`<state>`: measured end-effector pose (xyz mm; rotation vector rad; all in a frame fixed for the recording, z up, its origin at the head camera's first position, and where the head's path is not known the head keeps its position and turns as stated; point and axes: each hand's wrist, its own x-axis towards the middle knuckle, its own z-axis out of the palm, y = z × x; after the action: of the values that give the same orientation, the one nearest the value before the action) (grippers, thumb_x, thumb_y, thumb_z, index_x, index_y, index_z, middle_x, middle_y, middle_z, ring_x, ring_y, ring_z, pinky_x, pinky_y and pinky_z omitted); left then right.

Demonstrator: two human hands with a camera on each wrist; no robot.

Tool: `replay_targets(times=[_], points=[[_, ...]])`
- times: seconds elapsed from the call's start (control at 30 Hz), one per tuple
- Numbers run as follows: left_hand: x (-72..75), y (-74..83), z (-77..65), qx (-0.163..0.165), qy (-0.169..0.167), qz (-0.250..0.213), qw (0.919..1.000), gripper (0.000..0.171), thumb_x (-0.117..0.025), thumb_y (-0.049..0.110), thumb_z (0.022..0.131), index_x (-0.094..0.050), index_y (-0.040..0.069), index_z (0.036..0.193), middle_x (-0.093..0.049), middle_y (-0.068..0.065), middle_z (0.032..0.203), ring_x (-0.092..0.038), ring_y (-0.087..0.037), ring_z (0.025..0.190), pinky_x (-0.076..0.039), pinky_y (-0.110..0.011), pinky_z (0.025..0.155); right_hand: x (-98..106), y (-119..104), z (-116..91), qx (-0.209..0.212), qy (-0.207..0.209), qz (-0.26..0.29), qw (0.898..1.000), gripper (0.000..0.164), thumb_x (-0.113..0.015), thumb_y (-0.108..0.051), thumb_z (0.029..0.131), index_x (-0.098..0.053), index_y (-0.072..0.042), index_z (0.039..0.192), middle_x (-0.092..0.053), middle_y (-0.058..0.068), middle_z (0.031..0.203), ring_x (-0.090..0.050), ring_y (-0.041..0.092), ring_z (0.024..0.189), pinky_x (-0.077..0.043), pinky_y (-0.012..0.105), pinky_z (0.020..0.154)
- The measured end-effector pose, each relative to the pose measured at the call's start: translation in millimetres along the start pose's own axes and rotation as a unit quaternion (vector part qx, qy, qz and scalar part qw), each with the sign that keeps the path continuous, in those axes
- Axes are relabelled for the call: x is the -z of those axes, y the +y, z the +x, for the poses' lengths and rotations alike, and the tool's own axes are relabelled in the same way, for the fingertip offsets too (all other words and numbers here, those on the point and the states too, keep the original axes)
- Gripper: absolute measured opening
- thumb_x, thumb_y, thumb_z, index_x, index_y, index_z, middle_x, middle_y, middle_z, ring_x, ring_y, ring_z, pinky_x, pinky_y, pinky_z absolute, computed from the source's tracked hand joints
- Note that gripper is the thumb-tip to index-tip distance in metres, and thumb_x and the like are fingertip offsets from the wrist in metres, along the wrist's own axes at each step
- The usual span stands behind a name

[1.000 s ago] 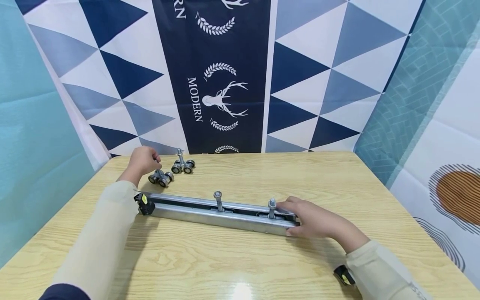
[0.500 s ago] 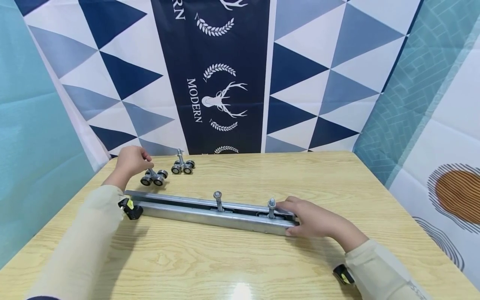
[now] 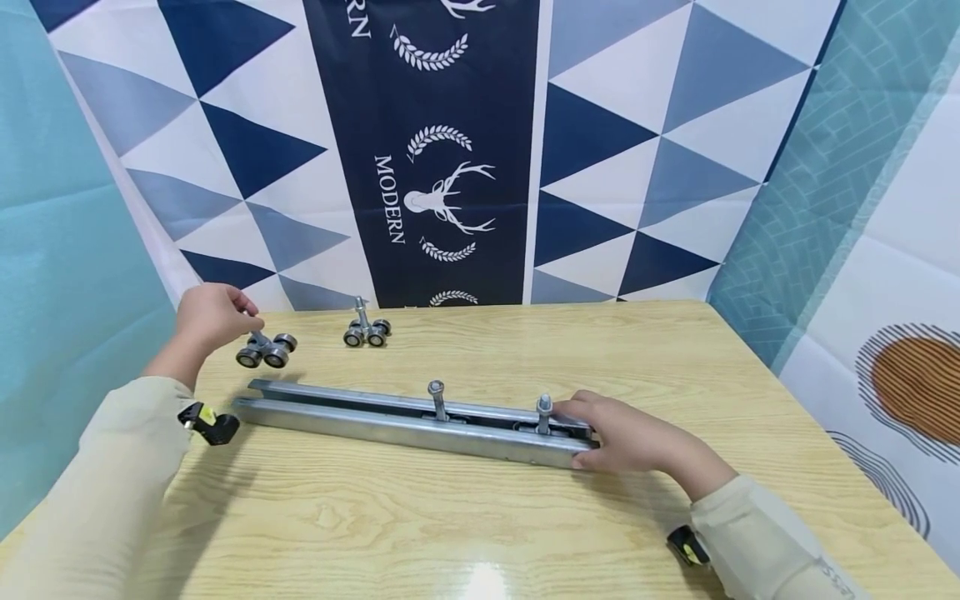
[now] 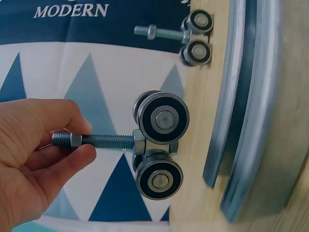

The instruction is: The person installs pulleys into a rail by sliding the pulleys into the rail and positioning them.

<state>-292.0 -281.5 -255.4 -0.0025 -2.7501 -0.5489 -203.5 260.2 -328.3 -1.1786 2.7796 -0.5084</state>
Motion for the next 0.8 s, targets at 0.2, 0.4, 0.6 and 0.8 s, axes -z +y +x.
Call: replay_targets(times=[0.2,0.4,0.6,0.8], points=[[15.5,-14.8,-7.8,0.007,0.0,0.002,1.0,0.016,-0.073,0.016,0.078,-0.068,0.001,0.08,-0.063,-0.008,0.07,-0.054,-0.03,0.074,-0.043,-0.044,0.067,2,-2,0,-0.002,-0.002,0.0,1.0,0.06,-0.076,-0.023,0.085,-0.053,0.004,0.133,-0.056,0.015,0.125,-0.057,0.028,0.108,-0.05,0.045,0.085],[26.8,-28.7,-14.5,0.009,-0.001,0.007,0.9999,0.015,-0.074,0.016,0.077,-0.068,0.003,0.077,-0.062,-0.006,0.068,-0.052,-0.028,0.07,-0.04,-0.037,0.061,3,-2,0,0.0,-0.001,-0.002,1.0,0.059,-0.076,-0.022,0.085,-0.054,0.004,0.133,-0.056,0.014,0.123,-0.057,0.026,0.107,-0.051,0.044,0.084],[32.1,-38.8,-23.0,0.015,-0.011,0.009,0.9998,0.015,-0.074,0.018,0.078,-0.068,0.004,0.076,-0.062,-0.003,0.067,-0.052,-0.028,0.071,-0.04,-0.038,0.063,3,-3,0,0.004,0.001,-0.001,1.0,0.058,-0.076,-0.022,0.085,-0.054,0.003,0.132,-0.056,0.012,0.122,-0.057,0.024,0.105,-0.051,0.043,0.083],[31.1,-48.0,-29.2,0.017,-0.022,0.013,0.9995,0.016,-0.074,0.019,0.078,-0.069,0.004,0.076,-0.062,-0.001,0.065,-0.052,-0.028,0.071,-0.04,-0.04,0.065,2,-2,0,0.006,0.003,-0.003,1.0,0.058,-0.076,-0.022,0.085,-0.054,0.003,0.133,-0.056,0.011,0.122,-0.058,0.025,0.106,-0.05,0.044,0.085]])
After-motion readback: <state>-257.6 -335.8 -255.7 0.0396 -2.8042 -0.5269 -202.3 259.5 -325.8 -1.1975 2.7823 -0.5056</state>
